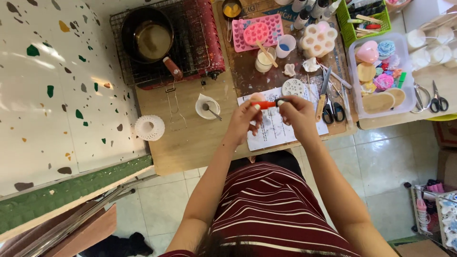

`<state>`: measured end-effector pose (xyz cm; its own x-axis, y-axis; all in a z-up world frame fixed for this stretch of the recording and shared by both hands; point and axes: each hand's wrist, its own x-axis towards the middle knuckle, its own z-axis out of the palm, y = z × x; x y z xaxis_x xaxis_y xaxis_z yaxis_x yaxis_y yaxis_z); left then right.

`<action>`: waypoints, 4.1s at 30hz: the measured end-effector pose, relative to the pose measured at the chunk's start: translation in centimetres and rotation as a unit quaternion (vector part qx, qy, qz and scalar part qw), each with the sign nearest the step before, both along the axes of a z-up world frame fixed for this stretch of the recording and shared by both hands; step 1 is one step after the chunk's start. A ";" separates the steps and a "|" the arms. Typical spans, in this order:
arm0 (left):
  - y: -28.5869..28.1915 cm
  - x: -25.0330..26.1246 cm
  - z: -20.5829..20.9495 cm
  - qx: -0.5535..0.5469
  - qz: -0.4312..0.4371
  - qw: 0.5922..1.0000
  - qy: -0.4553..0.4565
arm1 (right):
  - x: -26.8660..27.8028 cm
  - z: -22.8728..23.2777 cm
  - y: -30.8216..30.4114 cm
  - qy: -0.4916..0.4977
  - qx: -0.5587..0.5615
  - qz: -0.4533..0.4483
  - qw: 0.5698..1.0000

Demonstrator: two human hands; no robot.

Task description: Preparing materials and pouring wax/pigments into candle molds.

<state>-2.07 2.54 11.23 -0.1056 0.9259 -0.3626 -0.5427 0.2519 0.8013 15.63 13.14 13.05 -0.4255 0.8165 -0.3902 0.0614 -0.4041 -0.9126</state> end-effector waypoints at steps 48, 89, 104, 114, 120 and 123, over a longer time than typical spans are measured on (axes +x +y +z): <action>4.2 -1.8 -12.2 -0.097 0.109 0.935 0.324 | 5.6 -6.9 -1.6 -0.167 0.133 -0.081 0.974; 0.8 0.5 -10.2 -0.120 0.175 0.946 -0.246 | -2.3 4.1 -0.5 -0.177 0.420 0.161 0.876; -0.6 -1.2 -8.8 -0.128 0.196 0.959 -0.159 | 0.7 -5.4 2.1 -0.175 0.072 0.234 0.954; -3.0 -3.2 -15.3 -0.097 0.238 0.902 -0.345 | -2.9 -13.2 0.9 -0.154 0.223 0.047 0.962; -3.9 -3.1 -16.2 -0.092 0.249 0.887 -0.376 | -4.0 -8.1 1.8 -0.250 0.501 0.191 0.806; -4.0 -2.7 -16.3 -0.092 0.253 0.889 -0.371 | -4.3 -6.9 2.1 -0.197 0.455 0.229 0.838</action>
